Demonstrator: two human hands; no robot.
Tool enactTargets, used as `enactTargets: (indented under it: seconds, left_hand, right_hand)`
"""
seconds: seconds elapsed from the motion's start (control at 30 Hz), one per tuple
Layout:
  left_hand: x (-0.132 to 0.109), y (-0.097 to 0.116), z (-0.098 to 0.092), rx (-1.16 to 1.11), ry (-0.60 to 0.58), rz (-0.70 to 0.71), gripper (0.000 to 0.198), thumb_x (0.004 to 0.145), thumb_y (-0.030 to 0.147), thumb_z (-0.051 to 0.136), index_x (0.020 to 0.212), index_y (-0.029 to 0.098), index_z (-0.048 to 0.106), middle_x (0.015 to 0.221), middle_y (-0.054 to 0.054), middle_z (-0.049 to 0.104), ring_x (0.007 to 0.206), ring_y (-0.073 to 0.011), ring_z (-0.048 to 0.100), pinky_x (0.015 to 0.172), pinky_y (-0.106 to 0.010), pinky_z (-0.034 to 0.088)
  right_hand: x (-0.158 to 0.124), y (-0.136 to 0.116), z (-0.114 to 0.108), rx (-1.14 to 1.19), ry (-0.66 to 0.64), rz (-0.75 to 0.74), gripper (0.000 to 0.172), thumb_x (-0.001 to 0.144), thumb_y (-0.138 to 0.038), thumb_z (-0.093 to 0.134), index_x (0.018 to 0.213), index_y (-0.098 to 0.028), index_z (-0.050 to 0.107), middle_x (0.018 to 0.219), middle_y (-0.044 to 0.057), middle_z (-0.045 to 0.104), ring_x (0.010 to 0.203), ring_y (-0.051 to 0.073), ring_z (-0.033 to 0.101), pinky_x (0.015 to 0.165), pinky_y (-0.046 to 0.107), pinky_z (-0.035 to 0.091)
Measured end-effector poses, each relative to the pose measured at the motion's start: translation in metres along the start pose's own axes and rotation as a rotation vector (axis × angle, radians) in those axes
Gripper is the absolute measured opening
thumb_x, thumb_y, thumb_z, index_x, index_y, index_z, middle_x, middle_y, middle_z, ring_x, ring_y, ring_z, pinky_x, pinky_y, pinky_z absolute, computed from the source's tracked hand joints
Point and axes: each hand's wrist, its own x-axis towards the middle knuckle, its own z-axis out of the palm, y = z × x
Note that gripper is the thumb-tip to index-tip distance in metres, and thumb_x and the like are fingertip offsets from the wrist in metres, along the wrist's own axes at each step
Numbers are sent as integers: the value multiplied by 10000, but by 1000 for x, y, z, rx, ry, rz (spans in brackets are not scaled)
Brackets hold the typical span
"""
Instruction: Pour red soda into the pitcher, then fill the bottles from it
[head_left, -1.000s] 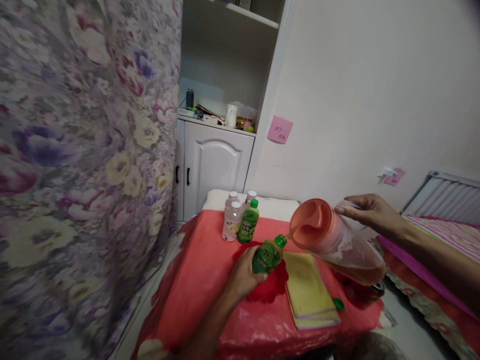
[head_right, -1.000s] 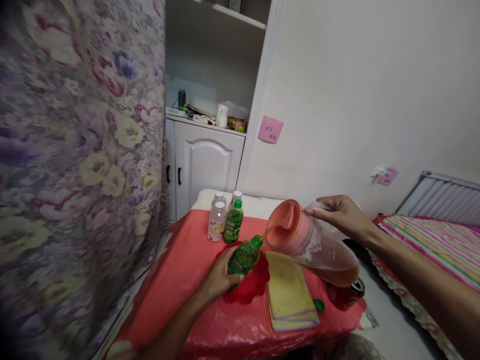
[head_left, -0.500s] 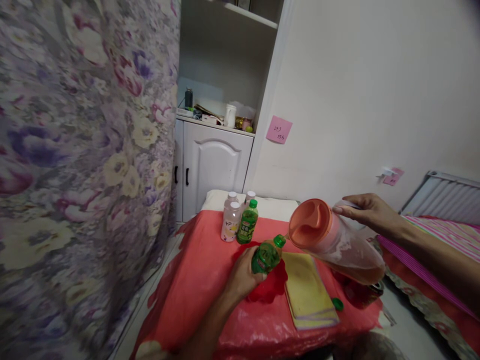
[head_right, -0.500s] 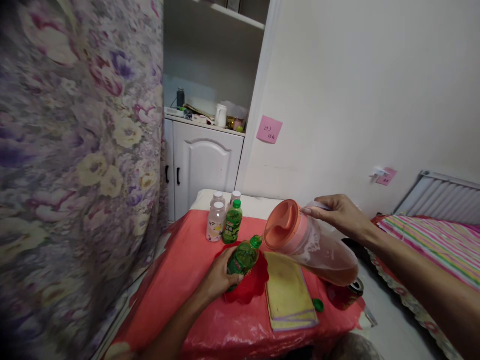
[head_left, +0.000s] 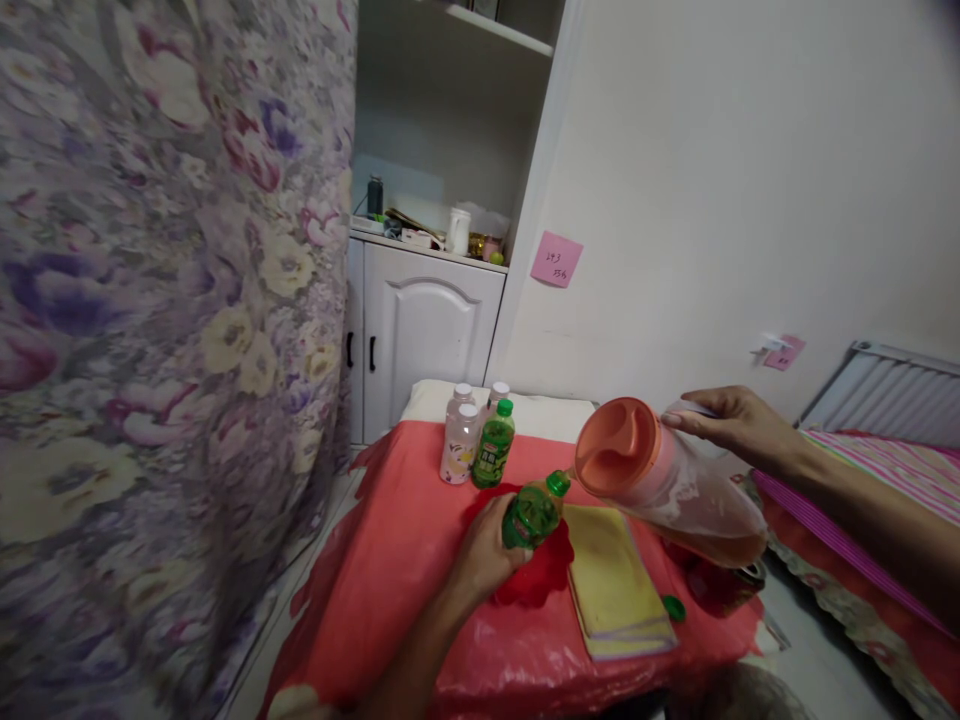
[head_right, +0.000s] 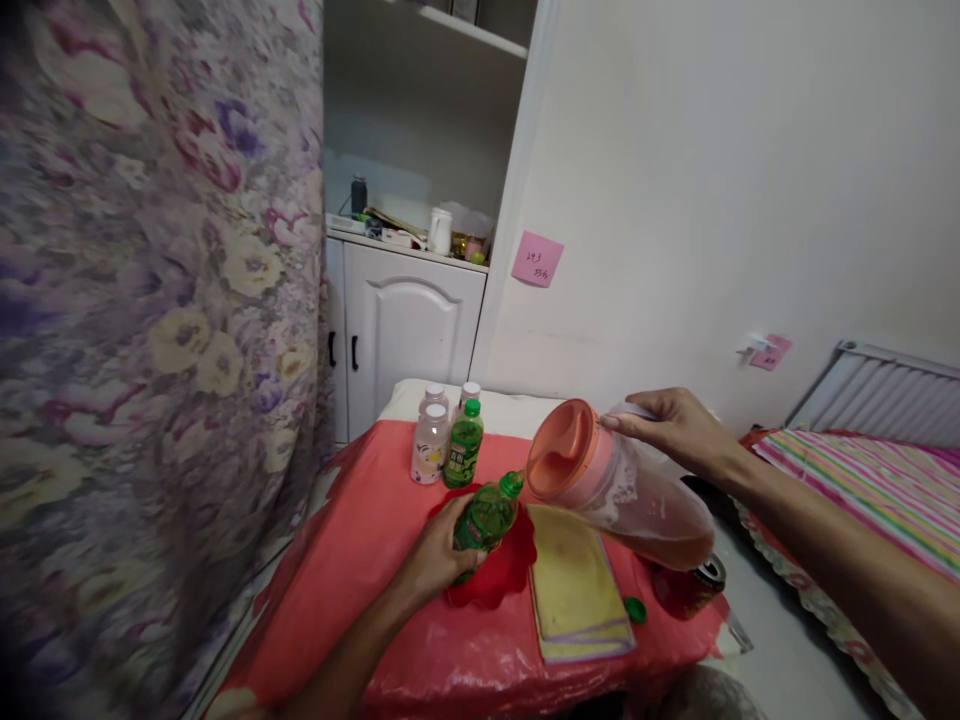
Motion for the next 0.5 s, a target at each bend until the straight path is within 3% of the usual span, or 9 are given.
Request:
enactTargets:
  seconds: [0.2, 0.5]
  left_hand:
    - [0, -2, 0, 3, 2, 14, 709, 550, 13, 611, 1240, 177, 583, 1254, -84, 643, 1143, -260, 595, 1016, -390, 450]
    - [-1, 0, -1, 24, 5, 7, 708, 552, 12, 616, 1238, 184, 581, 1249, -86, 641, 1149, -261, 587, 1017, -394, 443]
  right_hand:
    - [3, 5, -1, -27, 2, 19, 509, 740, -684, 680, 707, -177, 659, 598, -15, 557, 578, 147, 489, 528, 264, 346]
    - [1, 1, 0, -6, 6, 17, 497, 731, -675, 696, 672, -185, 644, 597, -26, 549, 575, 138, 482, 543, 262, 339]
